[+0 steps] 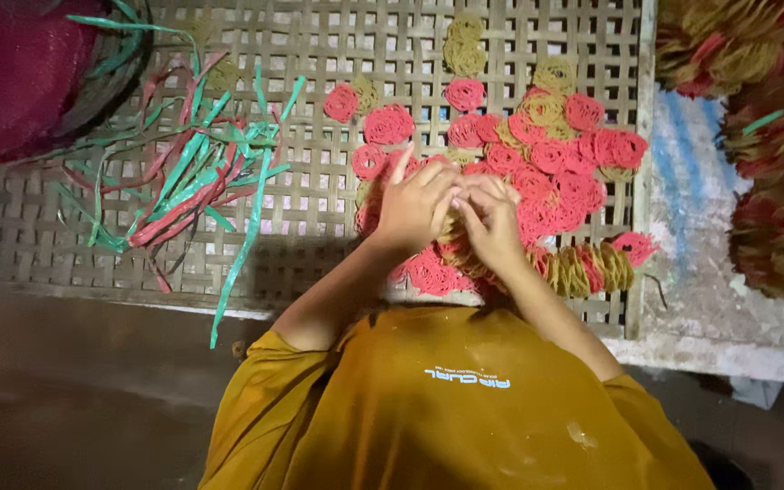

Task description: The person threads pre-formed pink and beige rosettes onto a green plastic stick, alternating colors and stacking them tightly. The person then gathers the completed stack and places it with other finished bundles on the table.

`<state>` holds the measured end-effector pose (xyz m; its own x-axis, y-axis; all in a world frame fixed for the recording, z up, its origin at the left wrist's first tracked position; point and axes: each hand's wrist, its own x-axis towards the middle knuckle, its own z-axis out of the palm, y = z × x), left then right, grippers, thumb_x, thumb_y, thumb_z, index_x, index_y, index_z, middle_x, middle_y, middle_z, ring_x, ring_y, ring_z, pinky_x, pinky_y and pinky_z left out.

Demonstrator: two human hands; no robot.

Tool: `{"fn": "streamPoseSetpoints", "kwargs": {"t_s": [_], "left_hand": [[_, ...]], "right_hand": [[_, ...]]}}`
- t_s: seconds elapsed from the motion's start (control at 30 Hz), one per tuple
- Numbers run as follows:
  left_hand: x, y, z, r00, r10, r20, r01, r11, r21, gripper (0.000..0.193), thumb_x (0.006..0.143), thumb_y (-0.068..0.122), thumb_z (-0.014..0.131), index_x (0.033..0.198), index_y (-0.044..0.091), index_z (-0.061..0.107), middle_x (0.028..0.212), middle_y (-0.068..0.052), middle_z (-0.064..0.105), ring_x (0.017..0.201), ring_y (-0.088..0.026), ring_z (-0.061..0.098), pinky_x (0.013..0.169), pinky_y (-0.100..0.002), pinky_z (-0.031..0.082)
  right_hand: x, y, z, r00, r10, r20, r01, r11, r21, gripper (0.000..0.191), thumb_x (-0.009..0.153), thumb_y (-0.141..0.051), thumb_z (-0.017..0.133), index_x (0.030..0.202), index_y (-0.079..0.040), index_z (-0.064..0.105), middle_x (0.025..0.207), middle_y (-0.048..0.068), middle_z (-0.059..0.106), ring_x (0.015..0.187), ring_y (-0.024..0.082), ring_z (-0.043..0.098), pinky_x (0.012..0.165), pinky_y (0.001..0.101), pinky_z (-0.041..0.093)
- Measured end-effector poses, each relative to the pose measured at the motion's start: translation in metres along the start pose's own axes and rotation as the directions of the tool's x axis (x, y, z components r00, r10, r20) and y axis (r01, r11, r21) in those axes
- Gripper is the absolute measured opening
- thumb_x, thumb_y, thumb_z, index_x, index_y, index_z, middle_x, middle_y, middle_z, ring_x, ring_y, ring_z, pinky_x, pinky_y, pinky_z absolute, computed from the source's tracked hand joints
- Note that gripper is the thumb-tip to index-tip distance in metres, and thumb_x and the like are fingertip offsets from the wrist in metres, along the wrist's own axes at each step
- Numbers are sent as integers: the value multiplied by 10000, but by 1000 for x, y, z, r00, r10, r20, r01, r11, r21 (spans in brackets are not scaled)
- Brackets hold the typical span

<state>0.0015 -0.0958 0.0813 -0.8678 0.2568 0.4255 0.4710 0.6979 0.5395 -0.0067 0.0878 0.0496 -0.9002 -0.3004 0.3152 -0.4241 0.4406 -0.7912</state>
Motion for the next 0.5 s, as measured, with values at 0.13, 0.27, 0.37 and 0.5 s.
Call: {"fn": "streamPoseSetpoints", "kwargs": {"t_s": [0.13, 0.27, 0.37, 0.5], "left_hand": [[23, -57, 12, 974, -98, -204, 115, 991, 71, 375, 977, 123, 626, 1335, 12, 621, 1347, -190, 640, 1296, -355, 576, 1221, -448, 339], [47, -115, 7, 978, -154, -139, 178, 967, 180, 626, 802, 232, 720, 1312, -100, 575, 1284, -310, 591, 1219, -463, 544, 1065, -532, 405], [50, -128, 1, 841, -527, 120, 482, 833, 272, 491, 973, 227, 576, 1451, 114, 572, 1305, -227, 653, 1204, -402, 626, 1052, -506, 495], [30, -126, 2, 891, -453, -34, 451, 891, -58, 391, 1117, 208, 514, 1495, 184, 610, 1347, -108, 725, 1195, -279, 721, 1025, -415, 591]], "right_hand": [[-1, 11, 1, 997, 76, -26, -70, 981, 179, 97, 954, -66, 724, 1019, -44, 793, 1059, 74, 772, 1000, 219, 655, 962, 384, 459], [-2, 18, 6, 979, 204, -1, -167, 805, 569, 60, 951, -14, 712, 998, -14, 750, 990, 82, 740, 873, 144, 724, 826, 300, 593], [-1, 17, 5, 979, 206, -8, -160, 784, 599, 56, 949, 20, 703, 990, 6, 739, 984, 88, 725, 858, 130, 719, 806, 267, 595], [1, 6, 0, 974, 225, -10, -191, 850, 491, 72, 951, -13, 706, 994, 7, 759, 951, 84, 726, 824, 133, 698, 765, 276, 563]]}}
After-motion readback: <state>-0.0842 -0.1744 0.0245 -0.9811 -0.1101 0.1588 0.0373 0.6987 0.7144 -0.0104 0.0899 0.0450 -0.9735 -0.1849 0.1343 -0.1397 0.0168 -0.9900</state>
